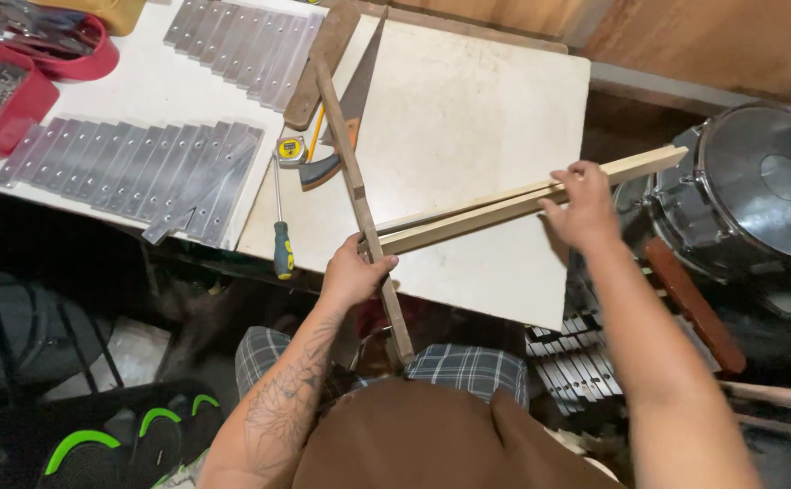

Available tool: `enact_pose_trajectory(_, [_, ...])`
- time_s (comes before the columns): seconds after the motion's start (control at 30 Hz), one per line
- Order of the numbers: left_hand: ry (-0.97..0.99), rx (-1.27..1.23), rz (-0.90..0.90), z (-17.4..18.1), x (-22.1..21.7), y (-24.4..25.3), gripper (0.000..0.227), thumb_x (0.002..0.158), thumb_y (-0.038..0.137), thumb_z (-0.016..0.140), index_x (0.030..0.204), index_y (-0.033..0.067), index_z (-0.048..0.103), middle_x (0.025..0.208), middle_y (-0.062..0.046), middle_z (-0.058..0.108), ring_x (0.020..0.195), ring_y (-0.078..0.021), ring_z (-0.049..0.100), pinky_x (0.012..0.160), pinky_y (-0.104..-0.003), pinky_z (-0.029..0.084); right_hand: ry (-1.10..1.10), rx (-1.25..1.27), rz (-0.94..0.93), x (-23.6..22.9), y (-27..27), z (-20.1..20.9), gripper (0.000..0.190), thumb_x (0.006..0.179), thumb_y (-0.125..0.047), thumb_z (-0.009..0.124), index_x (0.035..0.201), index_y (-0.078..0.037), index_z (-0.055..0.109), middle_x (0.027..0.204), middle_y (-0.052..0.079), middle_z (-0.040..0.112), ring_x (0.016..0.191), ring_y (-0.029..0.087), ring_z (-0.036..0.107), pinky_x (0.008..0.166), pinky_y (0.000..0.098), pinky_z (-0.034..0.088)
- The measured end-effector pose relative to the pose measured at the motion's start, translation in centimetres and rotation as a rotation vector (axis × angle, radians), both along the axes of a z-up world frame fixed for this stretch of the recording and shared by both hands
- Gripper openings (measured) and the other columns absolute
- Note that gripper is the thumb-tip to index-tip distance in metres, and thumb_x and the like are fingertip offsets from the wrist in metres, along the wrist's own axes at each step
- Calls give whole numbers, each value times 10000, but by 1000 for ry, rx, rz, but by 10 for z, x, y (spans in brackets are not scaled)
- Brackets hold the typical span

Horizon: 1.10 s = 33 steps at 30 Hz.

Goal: The person uses a screwdriver to tighten screws on a wooden frame. They then pick up a smartphone from a shelf and interact with the screen before returning to the frame to place a metal bracket on it.

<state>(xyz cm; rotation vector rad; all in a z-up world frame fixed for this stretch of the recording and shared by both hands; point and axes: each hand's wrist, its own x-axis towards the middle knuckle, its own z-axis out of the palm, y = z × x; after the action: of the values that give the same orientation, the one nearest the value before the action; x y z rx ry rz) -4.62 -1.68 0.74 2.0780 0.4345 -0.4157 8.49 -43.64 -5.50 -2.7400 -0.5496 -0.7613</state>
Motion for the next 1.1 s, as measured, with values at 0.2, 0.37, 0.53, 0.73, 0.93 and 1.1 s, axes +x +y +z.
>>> enact_pose_trajectory(0.2, [13,-17,-30,3,0,-13,925,792,468,826,1530,45,463,1321,-272,666,1324,-427,576,1093,-515,490,-112,66,123,-44,66,-32,636,641,-345,931,1243,-275,739,1307,94,580,1179,324,621,1060,452,482])
enact_pose_trajectory(0.37, [28,10,-53,11,-2,-21,911,817,454,807,1539,30,447,1353,-273,647,1338,-424,566,1093,-520,484,-143,56,70,-57,79,-40,465,789,-430,870,1223,-333,736,1351,49,591,1290,304,569,1132,485,399])
enact_pose_trajectory(0.53, [37,60,-76,16,-3,-23,870,851,449,774,1534,17,453,1380,-266,635,1345,-427,558,1097,-521,481,-179,80,33,-52,85,-46,414,805,-440,869,1189,-339,751,1326,46,594,1282,316,571,1115,503,416])
enact_pose_trajectory(0.73, [-43,229,-181,-12,5,-27,762,818,419,797,1412,-11,591,1226,-286,666,1204,-482,639,1007,-553,539,-171,118,24,-54,89,-42,407,744,-361,917,1106,-268,756,1288,57,623,1251,332,589,1101,521,424])
enact_pose_trajectory(0.93, [-42,232,-176,2,4,-27,813,814,419,811,1433,-41,554,1215,-272,659,1199,-454,651,1002,-540,540,-128,89,-26,-55,96,-41,476,725,-380,906,1146,-269,712,1310,22,633,1280,312,579,1135,544,387])
enact_pose_trajectory(1.1, [-19,136,-76,1,4,-27,833,824,402,795,1450,-66,509,1255,-277,666,1218,-409,658,1029,-528,530,-71,89,-48,-54,100,-41,427,758,-347,870,1136,-266,690,1311,16,622,1295,312,569,1157,539,372])
